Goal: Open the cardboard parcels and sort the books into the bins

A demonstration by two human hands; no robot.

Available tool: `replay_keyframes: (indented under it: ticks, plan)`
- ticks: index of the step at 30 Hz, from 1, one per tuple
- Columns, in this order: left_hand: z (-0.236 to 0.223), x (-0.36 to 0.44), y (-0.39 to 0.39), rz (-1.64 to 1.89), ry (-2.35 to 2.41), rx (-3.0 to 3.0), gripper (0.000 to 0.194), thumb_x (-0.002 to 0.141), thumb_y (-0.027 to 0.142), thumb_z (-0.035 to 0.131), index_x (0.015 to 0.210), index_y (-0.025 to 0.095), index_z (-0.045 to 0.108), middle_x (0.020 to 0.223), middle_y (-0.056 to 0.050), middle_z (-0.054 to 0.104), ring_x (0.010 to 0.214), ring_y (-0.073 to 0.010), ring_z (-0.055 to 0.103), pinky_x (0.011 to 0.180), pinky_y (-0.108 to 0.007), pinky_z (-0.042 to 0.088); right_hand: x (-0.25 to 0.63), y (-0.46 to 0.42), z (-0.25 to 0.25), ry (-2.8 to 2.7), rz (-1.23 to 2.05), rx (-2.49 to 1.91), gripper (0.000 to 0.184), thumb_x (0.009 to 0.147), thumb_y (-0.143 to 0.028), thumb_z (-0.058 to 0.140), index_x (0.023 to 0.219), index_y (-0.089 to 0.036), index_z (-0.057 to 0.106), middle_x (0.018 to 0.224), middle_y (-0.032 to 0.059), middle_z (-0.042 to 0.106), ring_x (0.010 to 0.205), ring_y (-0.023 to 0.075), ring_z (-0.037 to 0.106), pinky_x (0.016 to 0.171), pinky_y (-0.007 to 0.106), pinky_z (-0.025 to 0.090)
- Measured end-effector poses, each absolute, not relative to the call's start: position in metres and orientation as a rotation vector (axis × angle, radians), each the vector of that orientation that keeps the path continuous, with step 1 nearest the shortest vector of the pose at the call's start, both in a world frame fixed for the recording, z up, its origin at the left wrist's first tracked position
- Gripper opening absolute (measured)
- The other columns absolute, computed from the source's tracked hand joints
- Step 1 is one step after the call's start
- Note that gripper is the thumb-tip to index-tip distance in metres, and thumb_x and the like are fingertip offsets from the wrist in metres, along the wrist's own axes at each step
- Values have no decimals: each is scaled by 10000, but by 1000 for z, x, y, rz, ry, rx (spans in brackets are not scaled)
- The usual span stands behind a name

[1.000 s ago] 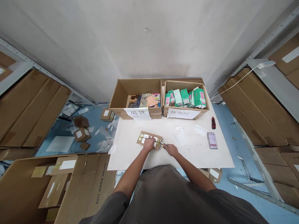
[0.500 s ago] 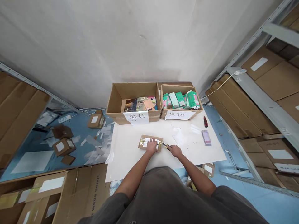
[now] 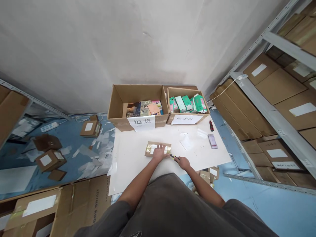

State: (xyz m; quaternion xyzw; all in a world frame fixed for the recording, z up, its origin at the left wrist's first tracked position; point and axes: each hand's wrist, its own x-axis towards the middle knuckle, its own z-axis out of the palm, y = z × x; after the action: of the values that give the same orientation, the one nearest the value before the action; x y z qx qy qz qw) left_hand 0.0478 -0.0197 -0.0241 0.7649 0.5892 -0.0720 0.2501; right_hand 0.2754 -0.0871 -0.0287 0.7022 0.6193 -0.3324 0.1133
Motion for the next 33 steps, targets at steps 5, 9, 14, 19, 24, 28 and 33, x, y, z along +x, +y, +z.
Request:
replay_keyframes:
  ticks: [5,9,14,19,24,28,33]
  plan:
    - [-31,21,0,-120,1667,2079,805,866,568,678,1560,279,389,1642,-141,392,1562,-379,204,1224,-525,235,279,-104,-20,1604,-1190,2251,785,1025,-730,94,1038,-204,676,753,46,731,635,183,702,646,247,454]
    - [-47,14,9,-183,1683,2064,1058,774,676,724,1637,286,252,1725,-130,190,1593,-410,-10,1259,-593,84,271,-107,-16,1710,-1117,2278,664,1088,-573,86,1156,-248,661,957,53,759,872,209,721,751,259,461]
    - [-55,6,8,-69,1592,2174,831,860,649,646,1590,360,374,1688,-71,319,1587,-392,113,1269,-601,86,262,-101,-18,1921,-1016,2220,472,1107,-478,243,1340,-291,609,1207,61,699,1113,215,649,869,260,439]
    - [-52,0,-3,53,1573,2247,724,902,570,645,1556,339,442,1629,-82,428,1558,-368,234,1290,-572,68,256,-97,-21,1967,-885,2174,450,1090,-492,347,1447,-280,522,1247,98,635,1119,229,623,866,264,432]
    - [-50,3,-9,27,1600,2239,753,894,548,671,1574,386,392,1624,-51,438,1559,-358,230,1287,-575,106,234,-92,-25,1990,-737,2090,439,1075,-503,399,1458,-296,455,1276,110,606,1062,249,649,818,289,437]
    - [-52,4,-10,37,1604,2247,732,908,562,642,1574,383,396,1613,-51,453,1561,-353,221,1291,-572,68,257,-86,-18,1808,-646,2200,407,1086,-481,348,1389,-238,468,1203,128,666,988,259,688,787,308,446]
    - [-55,4,-8,81,1608,2226,722,910,575,627,1567,364,415,1614,-60,452,1566,-357,209,1292,-572,37,337,-82,-2,1574,-604,2488,394,1075,-481,365,1330,-198,467,1105,142,726,973,284,711,774,316,450]
